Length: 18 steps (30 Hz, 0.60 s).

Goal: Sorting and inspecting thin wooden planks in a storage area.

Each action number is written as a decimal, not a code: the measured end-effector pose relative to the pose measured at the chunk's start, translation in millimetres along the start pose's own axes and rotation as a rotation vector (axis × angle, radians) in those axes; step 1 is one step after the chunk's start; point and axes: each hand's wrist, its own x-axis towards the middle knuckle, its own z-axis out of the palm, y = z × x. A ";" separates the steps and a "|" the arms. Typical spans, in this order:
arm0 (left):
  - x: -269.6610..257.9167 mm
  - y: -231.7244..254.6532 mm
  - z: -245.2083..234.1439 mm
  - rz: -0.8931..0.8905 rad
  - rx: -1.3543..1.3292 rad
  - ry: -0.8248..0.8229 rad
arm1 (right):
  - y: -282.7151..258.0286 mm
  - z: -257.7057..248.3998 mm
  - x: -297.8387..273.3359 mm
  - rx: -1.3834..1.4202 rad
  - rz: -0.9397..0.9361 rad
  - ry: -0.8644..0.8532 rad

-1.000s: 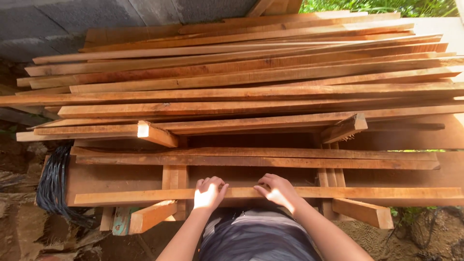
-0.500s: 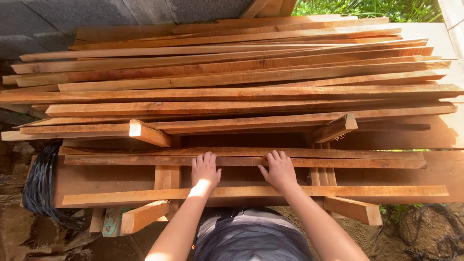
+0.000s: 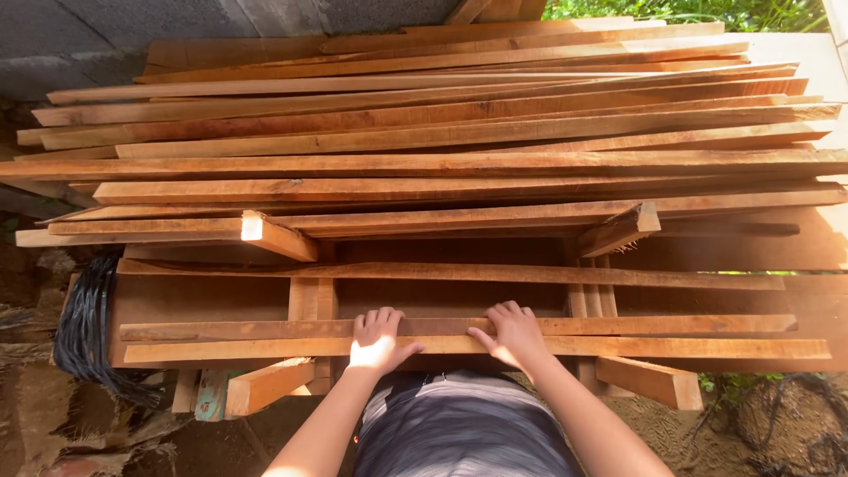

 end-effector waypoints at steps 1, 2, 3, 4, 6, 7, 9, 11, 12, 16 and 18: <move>8.9 -2.9 2.0 -0.004 0.001 0.006 | -2.9 -7.1 2.3 -0.001 -0.005 0.004; 15.3 -5.8 6.1 -0.020 0.003 -0.068 | -6.2 -12.8 2.8 0.040 0.035 -0.072; 21.8 -8.7 10.5 -0.037 0.004 -0.143 | -9.2 -18.2 3.2 0.081 0.076 -0.148; 20.8 -6.4 8.5 -0.041 0.003 -0.145 | -9.0 -16.8 5.8 0.082 0.073 -0.151; 24.1 1.0 2.0 -0.033 0.048 -0.204 | -5.0 -16.5 12.5 0.058 0.111 -0.272; 22.8 4.9 -3.3 -0.029 0.050 -0.202 | -8.0 -21.5 11.8 0.058 0.114 -0.269; 19.2 12.9 -12.3 -0.023 0.044 -0.244 | -14.1 -30.2 8.6 0.087 0.122 -0.276; 27.4 10.3 -1.2 -0.018 0.050 -0.251 | -12.3 -25.2 7.3 0.072 0.121 -0.240; 31.4 8.2 4.0 -0.013 0.057 -0.254 | -12.2 -22.7 7.4 0.056 0.119 -0.202; 53.5 9.5 12.7 0.006 0.103 -0.274 | -15.8 -24.8 4.4 0.063 0.124 -0.154; 63.6 11.8 11.6 0.066 0.103 -0.341 | -18.5 -23.9 6.3 0.054 0.144 -0.201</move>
